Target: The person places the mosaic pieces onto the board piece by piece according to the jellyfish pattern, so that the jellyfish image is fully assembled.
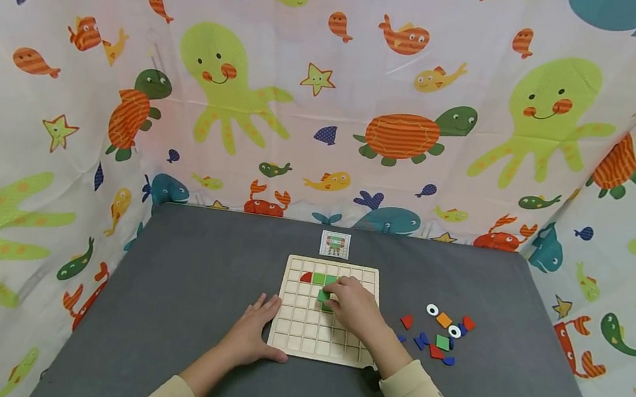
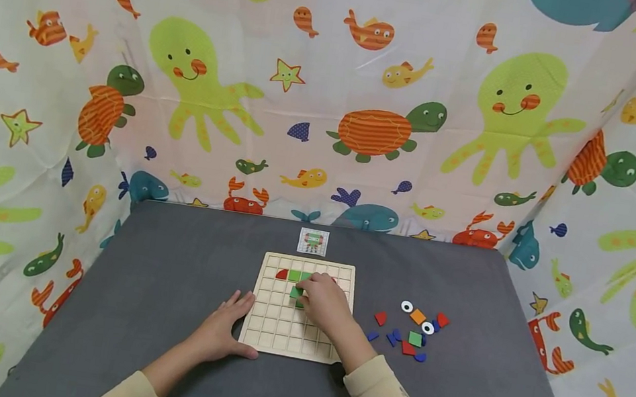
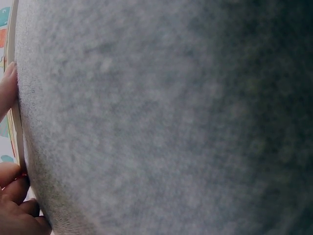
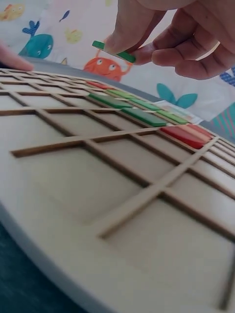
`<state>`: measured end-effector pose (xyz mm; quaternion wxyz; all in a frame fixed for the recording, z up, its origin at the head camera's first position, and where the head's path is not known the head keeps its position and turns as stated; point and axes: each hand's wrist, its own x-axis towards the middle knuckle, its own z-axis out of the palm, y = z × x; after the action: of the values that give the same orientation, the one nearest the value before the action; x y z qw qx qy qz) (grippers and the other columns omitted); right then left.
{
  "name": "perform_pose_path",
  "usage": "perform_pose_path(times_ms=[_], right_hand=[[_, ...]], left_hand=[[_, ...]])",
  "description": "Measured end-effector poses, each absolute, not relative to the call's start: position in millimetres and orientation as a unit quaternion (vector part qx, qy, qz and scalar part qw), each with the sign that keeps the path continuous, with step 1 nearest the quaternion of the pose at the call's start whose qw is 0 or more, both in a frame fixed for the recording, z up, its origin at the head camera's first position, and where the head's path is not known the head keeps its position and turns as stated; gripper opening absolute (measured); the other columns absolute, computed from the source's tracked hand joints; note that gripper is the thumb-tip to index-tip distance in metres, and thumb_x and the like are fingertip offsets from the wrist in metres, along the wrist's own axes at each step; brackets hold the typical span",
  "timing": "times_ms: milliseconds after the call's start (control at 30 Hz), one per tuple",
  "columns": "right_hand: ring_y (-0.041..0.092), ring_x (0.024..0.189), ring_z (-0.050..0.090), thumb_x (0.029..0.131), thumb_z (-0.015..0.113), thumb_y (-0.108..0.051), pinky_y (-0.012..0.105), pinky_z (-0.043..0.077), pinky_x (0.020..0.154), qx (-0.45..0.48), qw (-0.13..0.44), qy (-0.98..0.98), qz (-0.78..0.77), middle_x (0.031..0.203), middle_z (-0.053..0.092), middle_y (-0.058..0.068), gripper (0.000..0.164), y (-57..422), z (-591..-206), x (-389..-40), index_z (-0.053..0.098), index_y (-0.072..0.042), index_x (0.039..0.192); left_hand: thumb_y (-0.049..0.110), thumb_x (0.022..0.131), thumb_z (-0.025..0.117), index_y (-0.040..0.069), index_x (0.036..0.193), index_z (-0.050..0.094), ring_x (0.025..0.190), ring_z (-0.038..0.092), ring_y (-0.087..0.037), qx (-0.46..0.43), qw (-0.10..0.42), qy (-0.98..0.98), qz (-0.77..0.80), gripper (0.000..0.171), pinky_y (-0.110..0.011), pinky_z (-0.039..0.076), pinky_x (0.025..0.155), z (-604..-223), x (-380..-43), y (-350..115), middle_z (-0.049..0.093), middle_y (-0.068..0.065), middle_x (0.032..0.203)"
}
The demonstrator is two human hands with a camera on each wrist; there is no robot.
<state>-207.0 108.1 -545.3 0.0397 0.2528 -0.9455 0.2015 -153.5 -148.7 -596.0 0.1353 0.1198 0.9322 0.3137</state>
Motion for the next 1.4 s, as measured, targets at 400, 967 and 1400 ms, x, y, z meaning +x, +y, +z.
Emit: perform_pose_path(times_ms=[400, 967, 1400], right_hand=[[0.021, 0.097, 0.065, 0.086, 0.082, -0.015, 0.041, 0.056, 0.077, 0.244, -0.005, -0.953, 0.177, 0.101, 0.072, -0.001, 0.020, 90.2, -562.1, -214.2, 0.080, -0.017, 0.106], [0.026, 0.099, 0.065, 0.084, 0.083, -0.014, 0.050, 0.053, 0.080, 0.257, 0.007, -0.945, 0.203, 0.105, 0.070, 0.002, 0.024, 85.1, -558.8, -212.5, 0.079, -0.016, 0.107], [0.027, 0.108, 0.064, 0.085, 0.082, -0.017, 0.056, 0.053, 0.090, 0.214, 0.038, -0.949, 0.229, 0.113, 0.070, 0.003, 0.026, 130.7, -552.3, -199.8, 0.077, -0.016, 0.111]], left_hand=[[0.053, 0.063, 0.093, 0.008, 0.159, 0.030, 0.157, 0.011, -0.034, 0.122, 0.133, 0.931, 0.317, 0.124, -0.057, 0.017, 0.125, -593.4, -152.4, -148.1, 0.027, -0.008, 0.166], [0.051, 0.063, 0.093, 0.007, 0.159, 0.030, 0.157, 0.012, -0.035, 0.123, 0.130, 0.932, 0.316, 0.124, -0.057, 0.017, 0.125, -592.3, -152.0, -147.9, 0.027, -0.010, 0.166], [0.050, 0.063, 0.094, 0.008, 0.160, 0.029, 0.157, 0.011, -0.035, 0.121, 0.134, 0.932, 0.313, 0.123, -0.057, 0.017, 0.125, -592.8, -152.3, -147.0, 0.026, -0.009, 0.167]])
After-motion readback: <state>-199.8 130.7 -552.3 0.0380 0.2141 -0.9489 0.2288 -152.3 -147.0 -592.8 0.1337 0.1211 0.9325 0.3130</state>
